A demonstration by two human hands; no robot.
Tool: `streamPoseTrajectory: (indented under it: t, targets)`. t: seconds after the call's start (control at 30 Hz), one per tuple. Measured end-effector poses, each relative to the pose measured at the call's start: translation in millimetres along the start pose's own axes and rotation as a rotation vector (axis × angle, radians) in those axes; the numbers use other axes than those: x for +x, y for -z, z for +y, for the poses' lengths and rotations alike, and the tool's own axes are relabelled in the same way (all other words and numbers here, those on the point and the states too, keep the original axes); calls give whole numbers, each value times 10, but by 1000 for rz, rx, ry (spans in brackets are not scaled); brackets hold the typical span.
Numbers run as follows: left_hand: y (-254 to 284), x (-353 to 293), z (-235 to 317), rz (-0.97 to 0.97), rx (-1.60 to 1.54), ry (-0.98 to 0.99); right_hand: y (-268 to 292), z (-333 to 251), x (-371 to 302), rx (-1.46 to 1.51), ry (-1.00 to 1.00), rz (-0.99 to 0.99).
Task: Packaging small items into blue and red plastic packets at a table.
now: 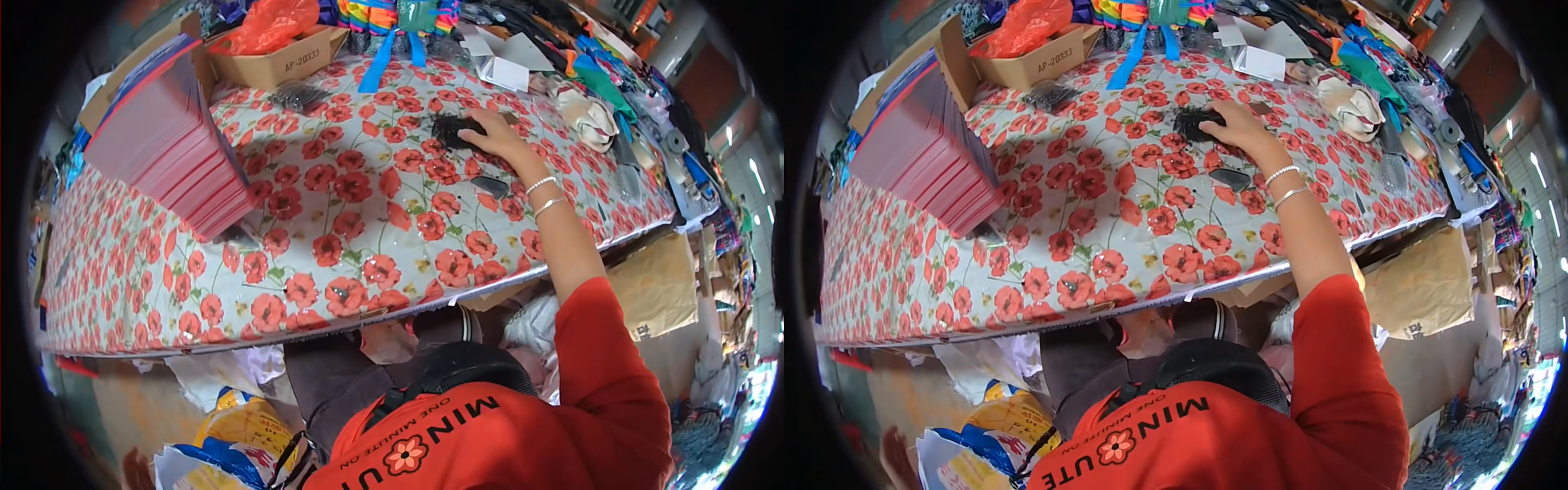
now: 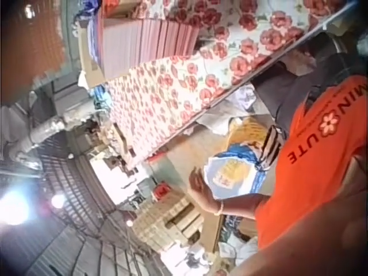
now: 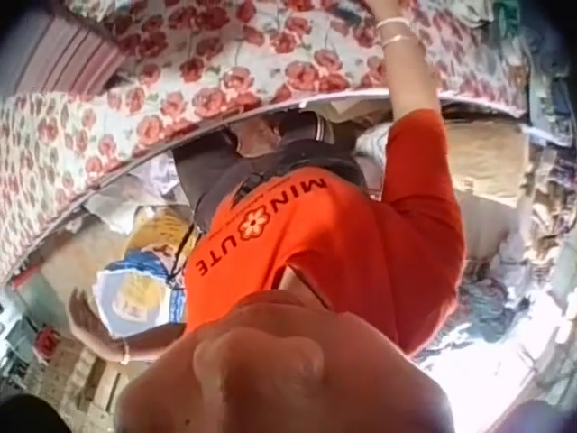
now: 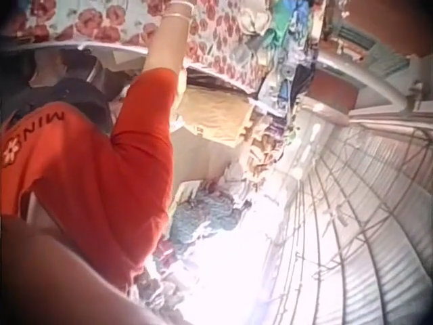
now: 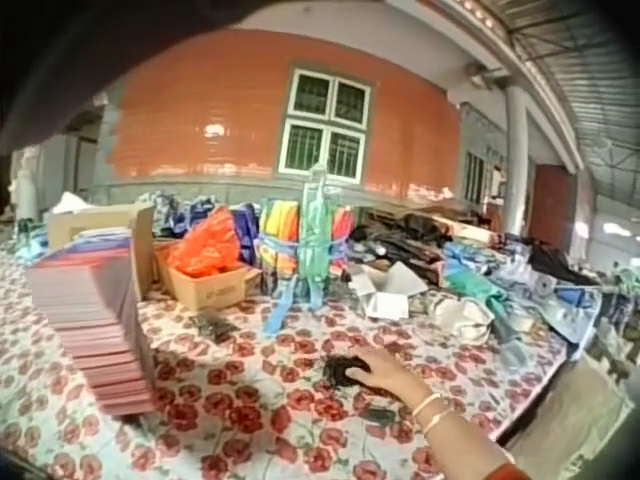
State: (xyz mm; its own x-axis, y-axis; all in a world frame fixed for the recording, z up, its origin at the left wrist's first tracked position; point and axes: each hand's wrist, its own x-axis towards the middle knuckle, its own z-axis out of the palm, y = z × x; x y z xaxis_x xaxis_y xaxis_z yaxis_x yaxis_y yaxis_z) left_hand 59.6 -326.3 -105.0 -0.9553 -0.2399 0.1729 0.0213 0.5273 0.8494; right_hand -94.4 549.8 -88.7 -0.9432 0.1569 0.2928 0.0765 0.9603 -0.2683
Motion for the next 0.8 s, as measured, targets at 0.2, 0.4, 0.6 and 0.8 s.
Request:
streamPoseTrajectory:
  t: [0.2, 0.4, 0.6, 0.8]
  targets:
    - [-1896, -220, 2713, -454, 405, -517, -293, -387, 100, 220, 173, -47]
    - [-3626, 295, 3177, -786, 126, -785, -55, -174, -38, 165, 135, 123]
    - [-5196, 1137, 3202, -656, 47, -916, -62, -515, -66, 161, 265, 144]
    - [-5921, 1354, 3461, -639, 554, -747, -159, -509, -75, 65, 193, 4]
